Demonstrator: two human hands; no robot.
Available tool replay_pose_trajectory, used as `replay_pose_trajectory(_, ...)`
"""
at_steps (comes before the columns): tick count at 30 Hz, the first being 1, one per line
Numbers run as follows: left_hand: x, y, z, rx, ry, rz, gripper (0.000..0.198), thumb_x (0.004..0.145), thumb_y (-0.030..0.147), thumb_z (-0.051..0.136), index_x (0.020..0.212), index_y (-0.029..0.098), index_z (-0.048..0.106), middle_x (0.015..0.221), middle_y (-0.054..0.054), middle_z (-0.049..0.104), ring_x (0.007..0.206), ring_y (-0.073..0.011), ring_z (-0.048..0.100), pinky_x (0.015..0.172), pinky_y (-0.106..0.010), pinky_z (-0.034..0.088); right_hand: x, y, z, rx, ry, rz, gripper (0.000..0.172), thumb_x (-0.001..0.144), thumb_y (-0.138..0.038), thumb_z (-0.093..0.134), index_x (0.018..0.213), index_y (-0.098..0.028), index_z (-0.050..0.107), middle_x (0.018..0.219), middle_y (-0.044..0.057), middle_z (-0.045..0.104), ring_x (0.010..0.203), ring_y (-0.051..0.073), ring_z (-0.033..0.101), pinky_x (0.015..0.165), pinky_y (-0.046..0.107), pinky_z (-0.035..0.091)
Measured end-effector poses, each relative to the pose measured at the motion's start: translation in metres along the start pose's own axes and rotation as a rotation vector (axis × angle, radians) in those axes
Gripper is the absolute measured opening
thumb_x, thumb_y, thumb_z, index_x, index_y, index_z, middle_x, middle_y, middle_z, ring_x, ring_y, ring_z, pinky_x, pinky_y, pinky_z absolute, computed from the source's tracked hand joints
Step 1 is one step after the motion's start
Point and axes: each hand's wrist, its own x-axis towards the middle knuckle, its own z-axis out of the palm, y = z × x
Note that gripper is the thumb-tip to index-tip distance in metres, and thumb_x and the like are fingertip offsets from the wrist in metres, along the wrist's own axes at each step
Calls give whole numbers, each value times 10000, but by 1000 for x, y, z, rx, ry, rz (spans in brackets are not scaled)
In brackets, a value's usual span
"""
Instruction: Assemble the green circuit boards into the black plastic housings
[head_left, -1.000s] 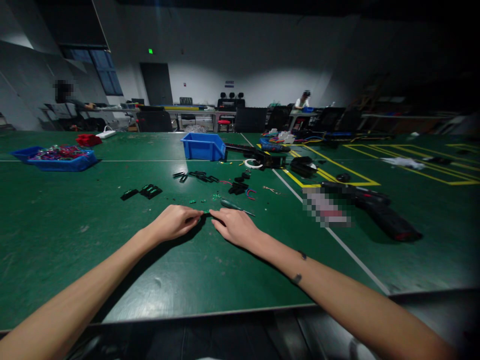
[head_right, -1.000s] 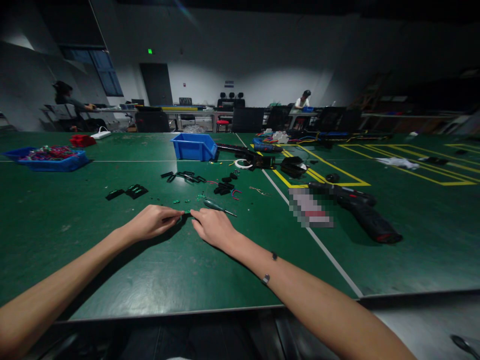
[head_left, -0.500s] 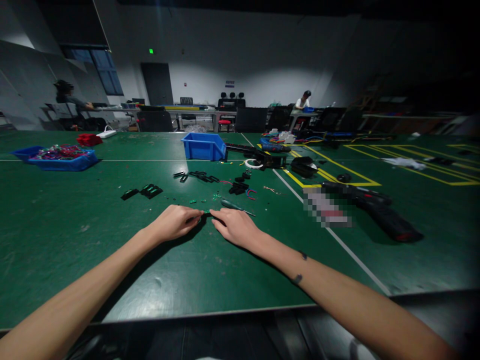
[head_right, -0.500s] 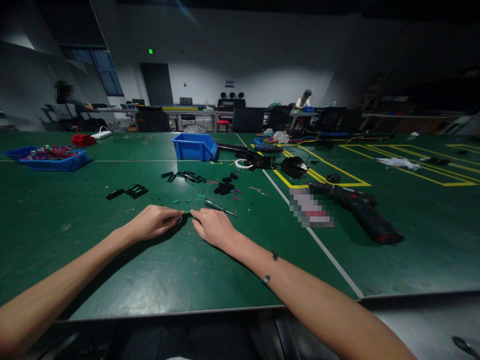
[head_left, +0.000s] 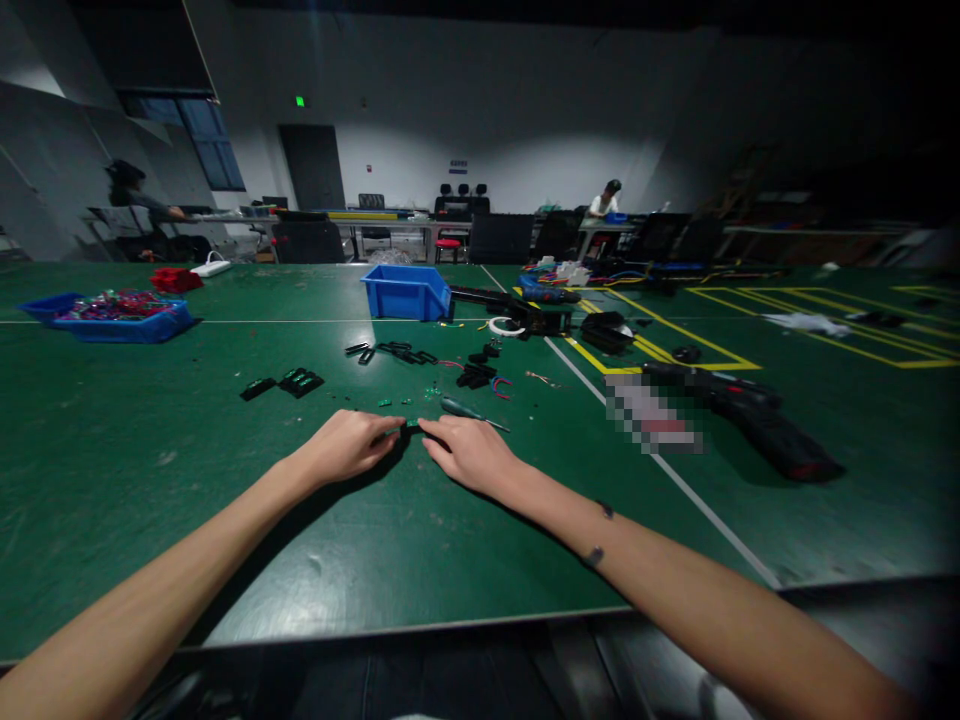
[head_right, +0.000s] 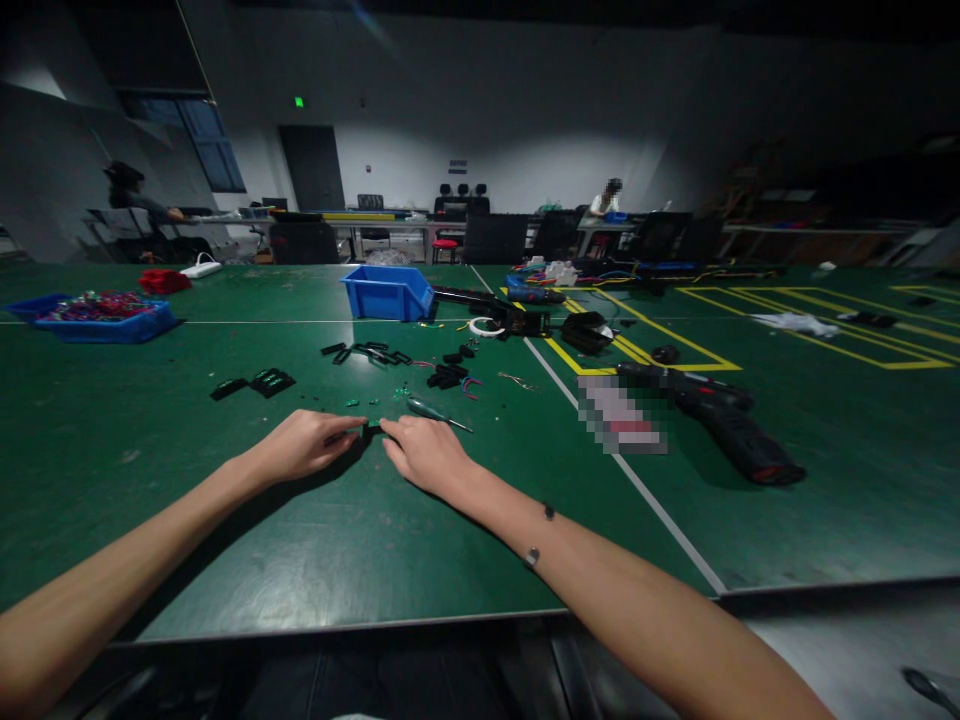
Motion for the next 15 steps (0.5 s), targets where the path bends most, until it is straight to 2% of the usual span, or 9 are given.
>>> replay_pose_trajectory(5, 1, 5, 2, 46, -2, 27, 369, 1017, 312, 412, 1284, 182, 631, 967, -118, 770, 810, -224, 746, 674, -262, 503, 0, 0, 0, -6, 2, -8, 394, 1022, -342, 463, 1375, -216, 586, 1065, 88, 718, 941, 213, 676, 789, 291, 464)
replay_pose_trajectory(10, 2, 8, 3, 71, 53, 53, 332, 1003, 291, 436, 1224, 169, 653, 934, -125, 767, 781, -207, 740, 691, -256, 524, 0, 0, -2, -11, -2, -7, 393, 1020, -337, 464, 1374, -220, 588, 1054, 85, 719, 935, 216, 676, 780, 293, 464)
replay_pose_trajectory(15, 3, 13, 7, 144, 44, 63, 330, 1006, 282, 423, 1219, 151, 639, 883, -118, 764, 741, -204, 737, 652, -256, 523, 0, 0, -1, -8, 1, -15, 394, 1022, -339, 458, 1372, -214, 588, 1054, 87, 718, 938, 219, 672, 783, 299, 462)
